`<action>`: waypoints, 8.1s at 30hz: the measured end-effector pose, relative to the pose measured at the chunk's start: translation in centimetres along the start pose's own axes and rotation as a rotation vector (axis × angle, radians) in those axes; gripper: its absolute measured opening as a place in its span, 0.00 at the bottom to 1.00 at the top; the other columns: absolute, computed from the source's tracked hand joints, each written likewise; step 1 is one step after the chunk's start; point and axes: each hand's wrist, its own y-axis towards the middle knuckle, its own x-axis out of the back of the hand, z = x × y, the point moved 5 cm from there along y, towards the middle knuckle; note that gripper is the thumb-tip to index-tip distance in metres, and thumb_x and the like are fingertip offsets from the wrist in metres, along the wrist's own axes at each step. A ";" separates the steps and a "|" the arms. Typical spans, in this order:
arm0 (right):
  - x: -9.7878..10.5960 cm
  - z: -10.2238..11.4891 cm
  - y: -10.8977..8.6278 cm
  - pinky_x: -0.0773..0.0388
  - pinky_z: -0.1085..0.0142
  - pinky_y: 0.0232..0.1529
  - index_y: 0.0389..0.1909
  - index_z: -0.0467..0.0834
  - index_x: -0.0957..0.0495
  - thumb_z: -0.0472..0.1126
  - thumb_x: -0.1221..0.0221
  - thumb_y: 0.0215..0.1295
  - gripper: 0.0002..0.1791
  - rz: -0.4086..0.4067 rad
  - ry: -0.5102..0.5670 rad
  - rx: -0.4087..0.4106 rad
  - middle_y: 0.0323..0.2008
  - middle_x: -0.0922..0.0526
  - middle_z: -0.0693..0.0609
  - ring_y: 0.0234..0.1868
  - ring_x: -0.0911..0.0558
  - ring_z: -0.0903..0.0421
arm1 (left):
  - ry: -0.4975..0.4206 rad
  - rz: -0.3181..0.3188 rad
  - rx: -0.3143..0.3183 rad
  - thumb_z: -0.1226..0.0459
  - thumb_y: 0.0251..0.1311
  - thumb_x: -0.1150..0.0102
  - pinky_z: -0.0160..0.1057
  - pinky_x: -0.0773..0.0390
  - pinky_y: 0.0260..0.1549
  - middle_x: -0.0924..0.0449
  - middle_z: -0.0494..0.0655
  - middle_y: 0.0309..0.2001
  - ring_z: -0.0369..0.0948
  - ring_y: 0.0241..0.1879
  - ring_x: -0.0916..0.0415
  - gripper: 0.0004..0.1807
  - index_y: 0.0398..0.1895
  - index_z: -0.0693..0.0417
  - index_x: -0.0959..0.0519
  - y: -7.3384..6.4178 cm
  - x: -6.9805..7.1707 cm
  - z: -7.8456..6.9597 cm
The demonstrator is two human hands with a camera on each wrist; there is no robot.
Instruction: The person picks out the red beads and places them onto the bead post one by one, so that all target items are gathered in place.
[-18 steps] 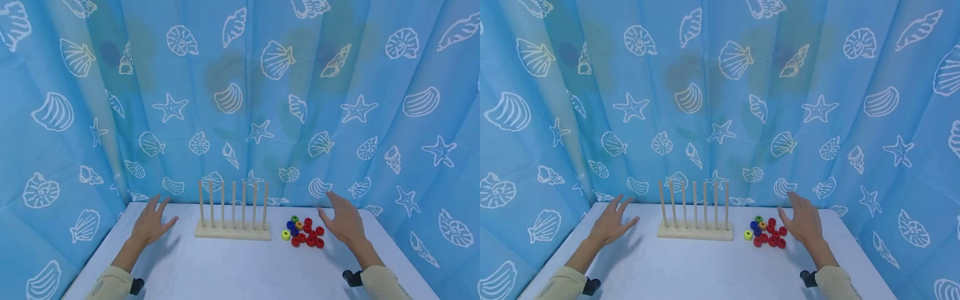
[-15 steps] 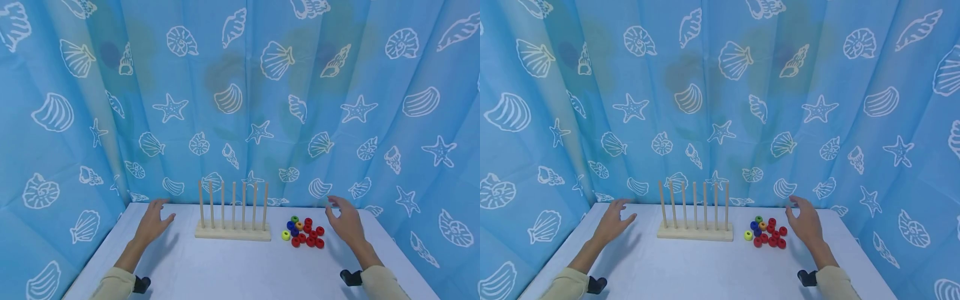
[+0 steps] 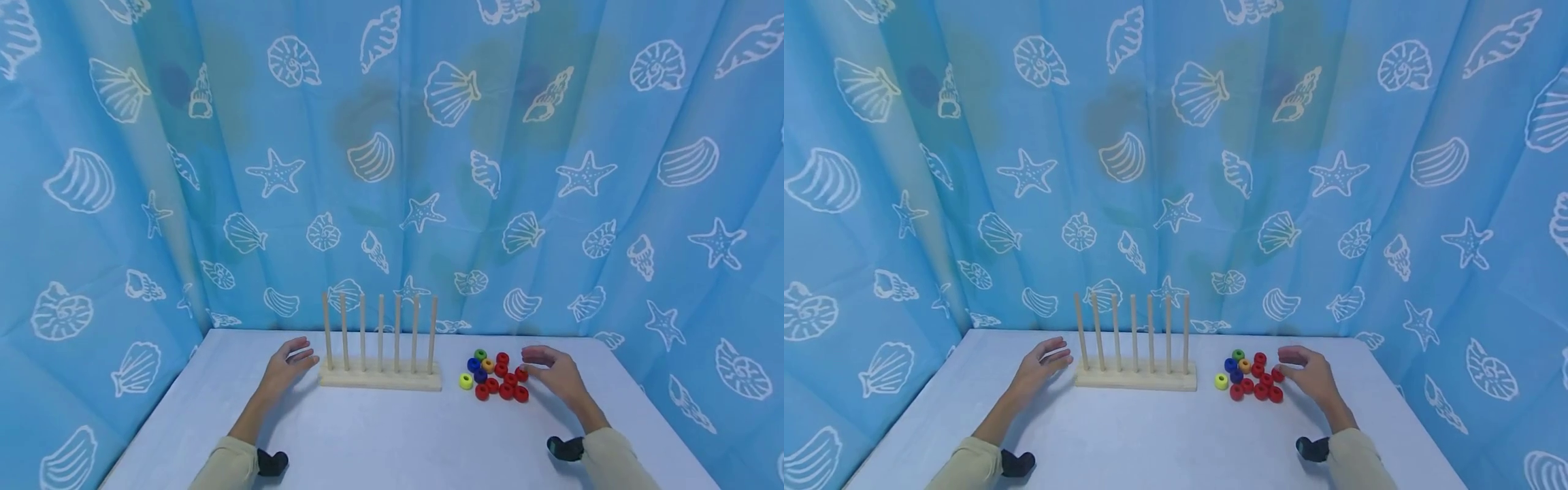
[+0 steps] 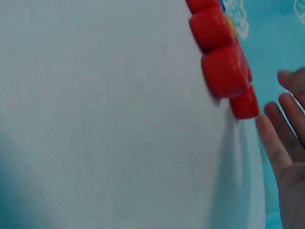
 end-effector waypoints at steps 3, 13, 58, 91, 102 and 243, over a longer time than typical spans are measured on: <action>-0.5 -0.7 0.1 0.26 0.40 0.58 0.61 0.40 0.28 0.41 0.32 0.58 0.29 0.045 0.026 -0.032 0.57 0.23 0.38 0.62 0.28 0.36 | -0.013 0.045 -0.020 0.62 0.56 0.30 0.49 0.28 0.63 0.34 0.60 0.67 0.53 0.66 0.34 0.41 0.70 0.61 0.39 0.1 -0.8 0.4; -0.9 -2.3 -0.3 0.25 0.44 0.59 0.62 0.37 0.28 0.42 0.31 0.57 0.32 0.092 0.101 -0.065 0.59 0.24 0.36 0.61 0.27 0.37 | -0.007 0.086 -0.006 0.69 0.42 0.22 0.37 0.26 0.58 0.33 0.58 0.66 0.53 0.67 0.35 0.47 0.69 0.57 0.34 0.2 -2.3 1.7; 0.9 1.8 0.1 0.21 0.48 0.56 0.62 0.42 0.25 0.53 0.36 0.63 0.30 -0.054 0.088 0.080 0.58 0.22 0.41 0.59 0.25 0.41 | 0.164 0.056 0.018 0.69 0.32 0.19 0.41 0.26 0.59 0.26 0.52 0.60 0.52 0.65 0.32 0.51 0.68 0.51 0.32 0.8 -2.1 2.6; 0.2 20.5 3.5 0.19 0.70 0.49 0.55 0.39 0.19 0.41 0.34 0.62 0.21 0.043 0.402 0.510 0.53 0.18 0.41 0.55 0.19 0.50 | 0.164 0.039 0.017 0.68 0.36 0.20 0.43 0.26 0.58 0.27 0.53 0.61 0.52 0.65 0.32 0.47 0.67 0.53 0.30 0.4 -2.1 1.8; -1.2 24.5 1.6 0.19 0.68 0.50 0.54 0.32 0.21 0.33 0.36 0.63 0.19 0.085 0.441 0.506 0.53 0.19 0.37 0.54 0.19 0.47 | 0.145 0.047 0.008 0.68 0.36 0.19 0.43 0.25 0.58 0.27 0.53 0.61 0.52 0.64 0.32 0.48 0.67 0.53 0.30 0.4 -2.1 2.0; -3.6 0.2 2.9 0.27 0.46 0.61 0.61 0.42 0.24 0.38 0.38 0.66 0.22 0.037 0.030 0.011 0.56 0.20 0.42 0.63 0.27 0.40 | 0.154 0.046 0.029 0.66 0.37 0.20 0.41 0.26 0.58 0.27 0.52 0.62 0.51 0.65 0.32 0.47 0.66 0.51 0.30 0.8 -2.1 2.4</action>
